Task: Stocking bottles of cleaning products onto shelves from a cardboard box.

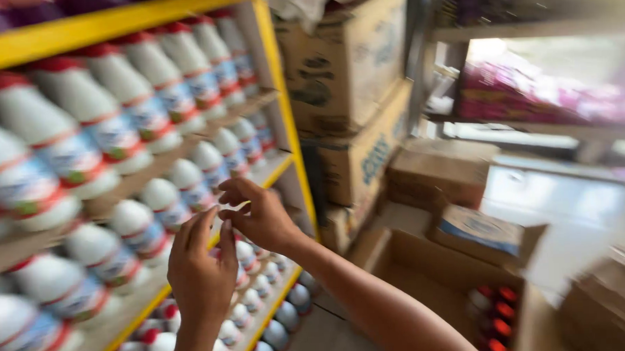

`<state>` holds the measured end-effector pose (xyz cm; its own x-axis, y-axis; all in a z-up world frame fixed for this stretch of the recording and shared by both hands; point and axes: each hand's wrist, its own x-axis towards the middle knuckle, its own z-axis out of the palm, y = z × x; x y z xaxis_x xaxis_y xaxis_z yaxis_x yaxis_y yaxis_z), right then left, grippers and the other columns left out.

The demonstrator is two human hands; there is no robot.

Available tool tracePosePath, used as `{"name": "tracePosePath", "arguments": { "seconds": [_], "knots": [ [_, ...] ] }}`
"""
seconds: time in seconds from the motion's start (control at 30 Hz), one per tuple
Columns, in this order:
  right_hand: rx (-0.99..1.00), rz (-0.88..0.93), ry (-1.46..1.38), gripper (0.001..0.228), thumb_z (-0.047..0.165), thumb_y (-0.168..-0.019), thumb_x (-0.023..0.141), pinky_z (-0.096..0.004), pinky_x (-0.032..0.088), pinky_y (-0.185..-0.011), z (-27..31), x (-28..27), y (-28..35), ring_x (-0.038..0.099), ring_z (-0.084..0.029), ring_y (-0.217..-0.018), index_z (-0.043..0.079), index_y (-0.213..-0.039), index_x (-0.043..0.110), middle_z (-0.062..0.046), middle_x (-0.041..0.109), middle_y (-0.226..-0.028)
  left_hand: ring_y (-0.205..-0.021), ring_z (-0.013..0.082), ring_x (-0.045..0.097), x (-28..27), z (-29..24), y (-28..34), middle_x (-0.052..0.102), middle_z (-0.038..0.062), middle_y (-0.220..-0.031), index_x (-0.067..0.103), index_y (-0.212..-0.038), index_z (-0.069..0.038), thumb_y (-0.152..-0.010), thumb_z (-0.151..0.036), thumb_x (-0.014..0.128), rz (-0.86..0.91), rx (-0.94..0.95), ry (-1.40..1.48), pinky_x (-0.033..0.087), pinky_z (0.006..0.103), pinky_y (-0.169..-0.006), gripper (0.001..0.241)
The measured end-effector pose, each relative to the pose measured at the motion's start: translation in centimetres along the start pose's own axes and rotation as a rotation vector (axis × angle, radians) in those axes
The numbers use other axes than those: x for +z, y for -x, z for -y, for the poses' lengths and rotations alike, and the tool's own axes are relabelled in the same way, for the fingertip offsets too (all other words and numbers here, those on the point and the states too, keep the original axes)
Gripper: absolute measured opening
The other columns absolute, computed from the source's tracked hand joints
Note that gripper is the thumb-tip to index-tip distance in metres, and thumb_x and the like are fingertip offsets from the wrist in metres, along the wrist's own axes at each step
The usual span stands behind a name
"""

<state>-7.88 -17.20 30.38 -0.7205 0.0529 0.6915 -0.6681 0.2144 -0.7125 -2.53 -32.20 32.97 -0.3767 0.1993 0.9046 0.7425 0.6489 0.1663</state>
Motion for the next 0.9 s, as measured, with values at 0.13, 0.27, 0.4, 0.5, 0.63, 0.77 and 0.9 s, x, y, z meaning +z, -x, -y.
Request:
{"name": "tracePosePath", "arguments": {
  "seconds": [0.13,0.27,0.4,0.5,0.63,0.77,0.9],
  "knots": [
    [0.22,-0.073,-0.012,0.044,0.009,-0.09,0.073,-0.032,0.06,-0.084,-7.1,-5.5,5.3,0.069,-0.016,-0.096,0.002,-0.132,0.059,-0.008,0.071,-0.108,-0.102,0.0321,0.069,7.7,-2.2,3.4,0.071,0.015,-0.114,0.067,-0.127,-0.003,-0.099,-0.023,0.07,0.182,-0.158,0.215,0.054,0.0425,-0.089,0.035],
    [0.315,-0.185,-0.022,0.043,0.008,-0.092,0.074,-0.033,0.058,-0.085,-13.1,-11.1,12.5,0.068,-0.016,-0.096,0.001,-0.132,0.059,-0.009,0.071,-0.106,-0.092,0.0271,0.07,15.3,-4.8,7.6,0.072,0.014,-0.113,0.065,-0.132,-0.003,-0.098,-0.029,0.068,0.429,-0.408,0.385,0.055,0.0407,-0.078,0.042],
    [0.474,-0.275,0.019,0.043,0.009,-0.09,0.076,-0.031,0.059,-0.083,-16.8,-16.8,18.9,0.068,-0.014,-0.094,0.0,-0.13,0.06,-0.008,0.072,-0.104,-0.097,0.0265,0.072,23.1,-7.3,13.2,0.074,0.015,-0.11,0.06,-0.135,-0.002,-0.096,-0.033,0.068,0.571,-0.511,0.543,0.056,0.04,-0.082,0.05],
    [0.554,-0.343,0.009,0.043,0.01,-0.09,0.077,-0.03,0.06,-0.081,-20.9,-20.9,24.2,0.069,-0.014,-0.093,0.0,-0.128,0.061,-0.008,0.073,-0.103,-0.102,0.0288,0.072,27.8,-10.6,17.2,0.074,0.017,-0.111,0.059,-0.137,-0.002,-0.098,-0.034,0.066,0.67,-0.556,0.578,0.055,0.0409,-0.087,0.051],
    [0.551,-0.417,-0.026,0.041,0.01,-0.089,0.075,-0.029,0.059,-0.083,-25.3,-26.4,30.6,0.07,-0.014,-0.093,-0.001,-0.128,0.063,-0.01,0.077,-0.106,-0.106,0.0281,0.072,35.7,-14.5,24.1,0.074,0.017,-0.113,0.063,-0.137,-0.006,-0.101,-0.035,0.059,0.837,-0.652,0.617,0.056,0.0407,-0.089,0.046],
    [0.726,-0.467,0.13,0.041,0.015,-0.088,0.079,-0.031,0.061,-0.08,-25.8,-32.7,35.4,0.073,-0.014,-0.092,0.001,-0.124,0.065,-0.009,0.077,-0.103,-0.111,0.0305,0.07,40.0,-18.9,29.0,0.071,0.019,-0.12,0.058,-0.139,-0.003,-0.102,-0.034,0.059,0.807,-0.604,0.808,0.055,0.041,-0.093,0.049],
    [0.892,-0.498,0.567,0.05,0.024,-0.083,0.084,-0.037,0.058,-0.09,-29.8,-38.7,42.4,0.07,-0.026,-0.106,0.007,-0.127,0.067,-0.013,0.072,-0.119,-0.105,0.0296,0.073,40.2,-23.2,31.7,0.076,0.015,-0.117,0.052,-0.146,-0.01,-0.096,-0.034,0.062,1.086,-0.71,0.728,0.056,0.0404,-0.093,0.056]
  ]
}}
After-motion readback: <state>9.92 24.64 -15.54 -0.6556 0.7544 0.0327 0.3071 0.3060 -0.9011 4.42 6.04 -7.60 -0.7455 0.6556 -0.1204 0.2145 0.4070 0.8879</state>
